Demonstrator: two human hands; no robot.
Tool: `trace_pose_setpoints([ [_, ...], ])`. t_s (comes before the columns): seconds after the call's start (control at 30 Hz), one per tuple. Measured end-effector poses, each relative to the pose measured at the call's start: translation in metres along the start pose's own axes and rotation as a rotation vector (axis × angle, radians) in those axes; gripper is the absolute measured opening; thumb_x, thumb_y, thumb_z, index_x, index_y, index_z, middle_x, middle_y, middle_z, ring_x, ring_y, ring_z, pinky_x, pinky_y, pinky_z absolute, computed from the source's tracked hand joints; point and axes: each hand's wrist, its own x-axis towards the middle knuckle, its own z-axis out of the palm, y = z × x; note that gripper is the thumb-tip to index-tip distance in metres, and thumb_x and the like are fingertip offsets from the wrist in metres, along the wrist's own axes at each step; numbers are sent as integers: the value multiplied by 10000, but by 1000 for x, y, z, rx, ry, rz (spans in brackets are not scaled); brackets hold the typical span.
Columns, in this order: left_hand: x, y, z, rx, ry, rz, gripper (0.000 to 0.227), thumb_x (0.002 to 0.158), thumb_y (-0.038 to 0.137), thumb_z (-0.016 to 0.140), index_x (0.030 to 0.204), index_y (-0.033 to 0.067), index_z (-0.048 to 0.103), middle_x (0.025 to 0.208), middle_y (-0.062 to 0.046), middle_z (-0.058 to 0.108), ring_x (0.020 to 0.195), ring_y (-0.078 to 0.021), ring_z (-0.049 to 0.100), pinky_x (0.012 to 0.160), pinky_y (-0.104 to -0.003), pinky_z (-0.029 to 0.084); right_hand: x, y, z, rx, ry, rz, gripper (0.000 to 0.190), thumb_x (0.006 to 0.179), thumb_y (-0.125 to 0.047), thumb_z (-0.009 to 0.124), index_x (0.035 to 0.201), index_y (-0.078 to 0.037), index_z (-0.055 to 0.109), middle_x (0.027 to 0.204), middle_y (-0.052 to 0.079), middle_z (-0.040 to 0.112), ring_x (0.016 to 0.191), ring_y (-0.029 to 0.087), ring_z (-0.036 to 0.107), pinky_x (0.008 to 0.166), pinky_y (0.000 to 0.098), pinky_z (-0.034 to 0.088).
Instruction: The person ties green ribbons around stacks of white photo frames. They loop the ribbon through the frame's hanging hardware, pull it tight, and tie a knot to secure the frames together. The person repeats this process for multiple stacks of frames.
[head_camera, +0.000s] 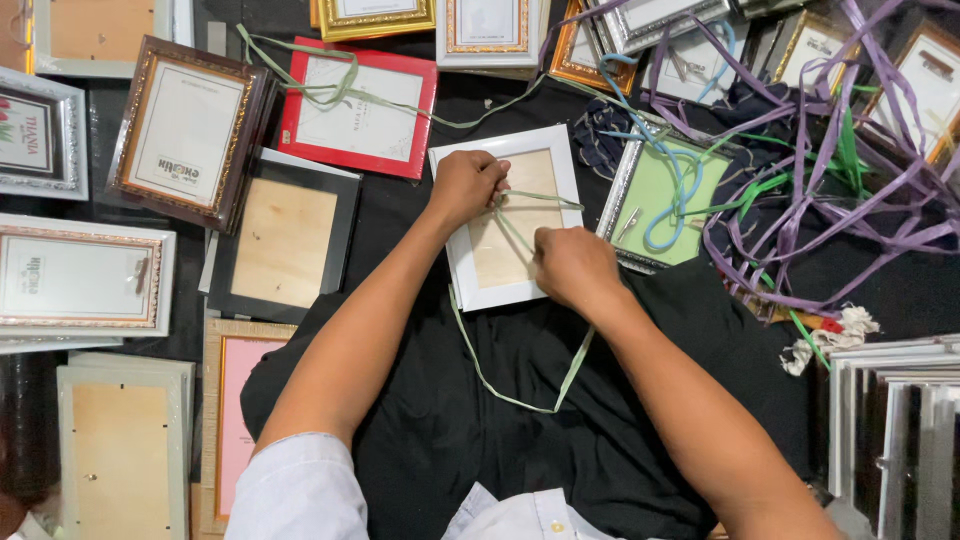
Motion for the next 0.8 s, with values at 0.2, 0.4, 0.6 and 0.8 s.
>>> trace_pose_setpoints([
  [0.2,20,-18,-2,91,69,66,214,966,210,636,942,49,775,628,-49,736,560,-103,743,537,-223,623,8,-9,33,-25,-168,-127,201,824,-80,653,949,-89,810,887,243,761,943,465,744,824,556,593],
  [0.4,33,-45,6,655,200,500,262,994,269,616,859,89,750,679,-113,683,678,-341,711,638,-439,566,4,-17,49,44,-230,-188,180,800,-88,648,885,-48,801,857,259,749,933,484,735,802,563,591],
  [0.6,28,-38,-10,906,381,767,233,983,312,664,907,110,751,1112,-123,593,1069,-371,573,900,-568,412,-4,-11,69,236,-194,-132,195,849,-109,640,929,3,777,850,274,736,930,493,732,770,572,598],
  [0.8,64,-61,-14,851,198,603,294,1031,386,577,926,157,728,1018,-76,686,974,-342,684,896,-530,493,-29,-6,52,93,-146,-36,255,870,-129,627,1039,-18,782,892,246,747,940,466,735,782,554,600],
])
